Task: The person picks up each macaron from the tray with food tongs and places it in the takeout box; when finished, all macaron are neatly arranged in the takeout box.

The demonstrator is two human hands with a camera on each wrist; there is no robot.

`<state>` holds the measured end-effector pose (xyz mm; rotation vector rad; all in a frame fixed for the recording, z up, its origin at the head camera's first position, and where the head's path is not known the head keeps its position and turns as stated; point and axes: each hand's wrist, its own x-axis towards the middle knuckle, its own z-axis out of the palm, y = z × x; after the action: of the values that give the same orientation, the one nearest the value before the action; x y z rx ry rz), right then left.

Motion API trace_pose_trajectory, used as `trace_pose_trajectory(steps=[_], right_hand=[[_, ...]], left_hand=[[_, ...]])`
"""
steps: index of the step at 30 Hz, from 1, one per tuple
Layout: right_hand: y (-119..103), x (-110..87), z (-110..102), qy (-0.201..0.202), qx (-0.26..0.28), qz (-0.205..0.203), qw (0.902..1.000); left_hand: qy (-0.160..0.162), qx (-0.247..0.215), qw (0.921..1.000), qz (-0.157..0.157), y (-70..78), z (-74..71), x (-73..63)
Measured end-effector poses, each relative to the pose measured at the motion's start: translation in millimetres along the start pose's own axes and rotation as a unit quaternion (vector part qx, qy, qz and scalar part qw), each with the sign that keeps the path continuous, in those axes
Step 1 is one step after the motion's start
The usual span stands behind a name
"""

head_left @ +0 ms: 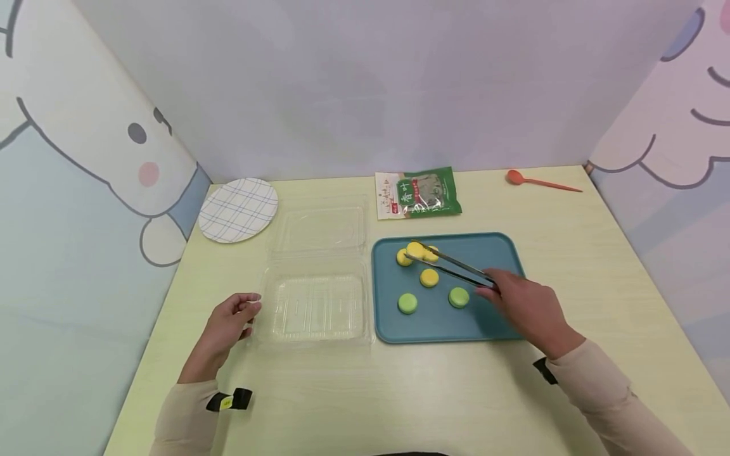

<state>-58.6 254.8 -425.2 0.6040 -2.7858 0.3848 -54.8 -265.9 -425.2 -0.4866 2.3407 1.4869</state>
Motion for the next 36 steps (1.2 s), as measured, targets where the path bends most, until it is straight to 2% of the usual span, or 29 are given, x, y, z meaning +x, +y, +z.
trace_pose_trajectory(steps=[7,19,28,36], right_hand=[[-23.8,19.9,2.9,-0.022,0.021,-0.010,0.9995],[-58.2,47.8,7.8,-0.058,0.032,-0.058,0.9961],[-86.4,69.7,3.9,-0.038,-0.044,-0.148,0.9873],[-117.5,90.0,-7.2,-0.050,-0.159,-0.200,0.9654]], left_hand=[[-0.004,0.000,1.0000,0.001,1.8,-0.4,1.2],[-0.007,-0.002,0.9999,-0.008,-0.6,-1.7,0.0],[-0.007,-0.006,0.9999,-0.011,-1.0,-1.8,0.3],[-0.009,-0.006,0.9999,-0.012,-0.1,-1.5,0.0]])
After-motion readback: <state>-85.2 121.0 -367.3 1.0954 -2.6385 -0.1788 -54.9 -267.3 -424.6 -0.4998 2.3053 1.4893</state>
